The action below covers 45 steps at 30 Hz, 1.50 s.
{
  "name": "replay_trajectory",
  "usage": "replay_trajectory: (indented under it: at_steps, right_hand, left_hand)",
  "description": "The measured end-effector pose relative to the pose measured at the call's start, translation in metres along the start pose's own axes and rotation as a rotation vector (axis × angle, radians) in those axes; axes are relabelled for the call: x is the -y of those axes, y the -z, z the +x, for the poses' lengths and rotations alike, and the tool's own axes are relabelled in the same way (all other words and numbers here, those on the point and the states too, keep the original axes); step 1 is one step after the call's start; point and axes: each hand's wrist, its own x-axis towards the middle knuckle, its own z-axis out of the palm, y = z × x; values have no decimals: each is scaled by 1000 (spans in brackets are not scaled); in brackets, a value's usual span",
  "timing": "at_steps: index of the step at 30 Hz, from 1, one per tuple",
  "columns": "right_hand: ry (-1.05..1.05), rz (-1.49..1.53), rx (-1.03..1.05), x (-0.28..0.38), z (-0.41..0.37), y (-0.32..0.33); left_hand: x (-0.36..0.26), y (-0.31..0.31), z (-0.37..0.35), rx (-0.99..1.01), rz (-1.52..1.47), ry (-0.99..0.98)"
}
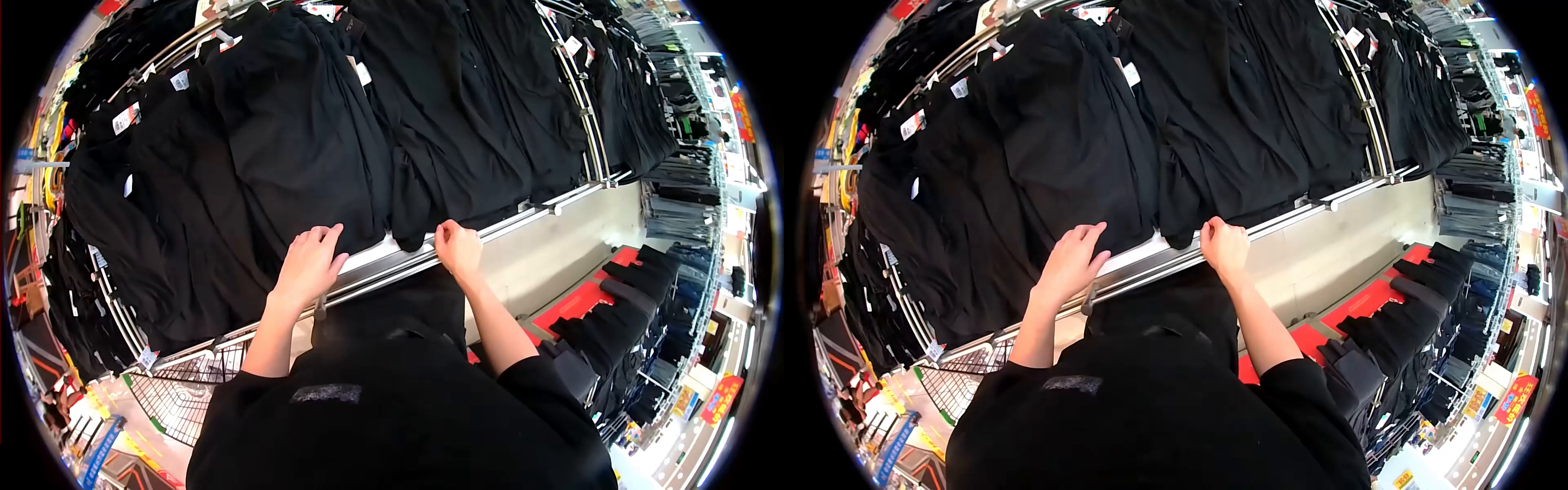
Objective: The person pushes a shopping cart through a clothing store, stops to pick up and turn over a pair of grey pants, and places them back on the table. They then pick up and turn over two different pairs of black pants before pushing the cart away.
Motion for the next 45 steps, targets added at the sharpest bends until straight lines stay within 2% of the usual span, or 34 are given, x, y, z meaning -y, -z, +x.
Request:
replay_trajectory:
  at_steps: [9,21,35,39,45]
  right_hand:
    - [114,-144,5,-4,-6,-5]
    - [154,-111,0,-9,-12,-10]
    - [170,-94,-59,-6,-8,-7]
    - [100,-25,-6,-7,-6,-4]
    - [141,-54,23,-12,-7,-4]
  left_hand:
    - [-2,4,-1,-49,20,19]
    - [-23,-4,-7,-107,16,-30]
    - [-13,-6,-43,-107,35,125]
    - [-13,-9,-50,-53,28,156]
    - [-11,-5,-61,-64,56,207]
